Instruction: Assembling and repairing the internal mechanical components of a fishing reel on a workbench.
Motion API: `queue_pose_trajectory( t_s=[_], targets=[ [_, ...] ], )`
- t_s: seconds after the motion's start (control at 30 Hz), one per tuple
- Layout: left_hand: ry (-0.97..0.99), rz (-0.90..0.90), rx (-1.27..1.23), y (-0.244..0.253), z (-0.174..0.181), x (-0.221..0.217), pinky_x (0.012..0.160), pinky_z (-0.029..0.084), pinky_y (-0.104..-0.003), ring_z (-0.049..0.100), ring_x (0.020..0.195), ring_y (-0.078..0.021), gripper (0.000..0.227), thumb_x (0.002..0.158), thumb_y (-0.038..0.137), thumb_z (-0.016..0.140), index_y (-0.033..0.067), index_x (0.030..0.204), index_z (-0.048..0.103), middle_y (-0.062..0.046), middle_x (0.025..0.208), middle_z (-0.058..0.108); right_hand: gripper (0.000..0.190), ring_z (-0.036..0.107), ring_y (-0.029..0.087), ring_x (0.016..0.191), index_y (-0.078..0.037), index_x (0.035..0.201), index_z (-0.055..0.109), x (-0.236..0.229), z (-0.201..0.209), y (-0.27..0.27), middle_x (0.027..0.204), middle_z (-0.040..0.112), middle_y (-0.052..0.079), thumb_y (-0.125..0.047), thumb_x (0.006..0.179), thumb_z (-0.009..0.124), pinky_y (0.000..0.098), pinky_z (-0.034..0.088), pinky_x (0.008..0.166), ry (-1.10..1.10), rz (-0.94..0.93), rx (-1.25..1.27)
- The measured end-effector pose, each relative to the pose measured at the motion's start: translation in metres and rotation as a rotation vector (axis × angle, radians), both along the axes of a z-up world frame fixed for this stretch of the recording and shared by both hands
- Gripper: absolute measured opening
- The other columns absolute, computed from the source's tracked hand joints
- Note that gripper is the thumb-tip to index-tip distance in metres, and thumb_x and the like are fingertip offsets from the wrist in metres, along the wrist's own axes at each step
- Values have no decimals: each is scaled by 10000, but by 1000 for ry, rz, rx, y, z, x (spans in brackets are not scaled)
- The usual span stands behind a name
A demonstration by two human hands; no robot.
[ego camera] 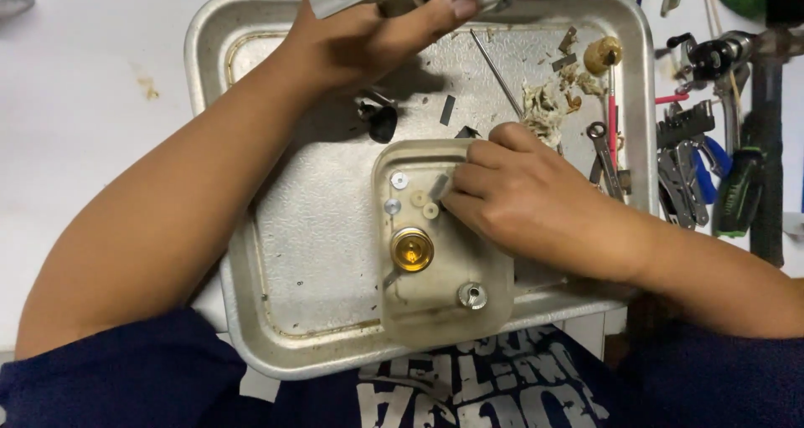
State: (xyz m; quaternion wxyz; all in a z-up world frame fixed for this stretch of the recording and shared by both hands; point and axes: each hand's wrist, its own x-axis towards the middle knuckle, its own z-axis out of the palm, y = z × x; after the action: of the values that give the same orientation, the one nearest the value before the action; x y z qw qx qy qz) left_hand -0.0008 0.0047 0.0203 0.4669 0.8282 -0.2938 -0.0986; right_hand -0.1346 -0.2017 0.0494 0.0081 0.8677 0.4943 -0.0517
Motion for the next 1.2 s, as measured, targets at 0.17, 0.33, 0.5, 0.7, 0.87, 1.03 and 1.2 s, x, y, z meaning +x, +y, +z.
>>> queue_pose_trajectory(
  t_s=[0.17,0.33,0.5,0.7,0.87,1.03,1.2],
  targets=[
    [-130,-9,5,0,-7,4,865,426,-365,675,1044,-175,504,986,633,447,249,1137,736,36,1096,768,259,520,236,772,-145,688,589,5,-12,7,718,566,3,-90,921,686,379,385,764,-91,32,30],
    [-252,2,-91,1,-19,11,672,410,-376,621,810,-190,374,1025,532,594,173,984,689,0,873,679,204,544,245,770,-131,735,638,7,-10,9,741,617,19,-133,935,679,398,398,769,-12,8,16],
    [-267,-21,-347,2,-14,8,786,495,-377,695,1008,-233,402,976,377,730,97,1237,607,-56,1143,726,171,535,243,711,-117,768,639,15,8,2,721,592,18,-156,921,705,400,390,766,56,-1,172],
    [-210,-63,-394,3,-11,5,988,514,-345,676,1207,-224,471,960,320,793,126,1329,575,-66,1335,665,44,740,221,733,-10,833,702,31,26,-33,790,745,116,-30,872,703,270,651,689,182,-108,607],
    [-130,-94,-381,4,-8,3,955,515,-313,679,1145,-179,430,942,256,796,174,1315,599,-28,1286,686,138,726,195,867,11,961,617,28,25,-41,947,705,152,45,914,741,237,630,795,446,-595,1048],
    [-154,-110,-409,5,-16,7,952,494,-289,655,1114,-162,410,951,220,789,150,1310,606,-30,1259,673,179,726,167,926,20,1106,699,39,12,-44,1037,736,140,25,930,730,232,636,865,559,-803,1142],
    [-262,-151,-415,7,-21,8,915,533,-350,657,1104,-245,433,973,234,750,70,1337,584,-117,1272,647,125,662,180,714,10,995,676,56,3,-70,865,692,125,71,921,596,271,602,679,943,-925,1556]
  ],
)
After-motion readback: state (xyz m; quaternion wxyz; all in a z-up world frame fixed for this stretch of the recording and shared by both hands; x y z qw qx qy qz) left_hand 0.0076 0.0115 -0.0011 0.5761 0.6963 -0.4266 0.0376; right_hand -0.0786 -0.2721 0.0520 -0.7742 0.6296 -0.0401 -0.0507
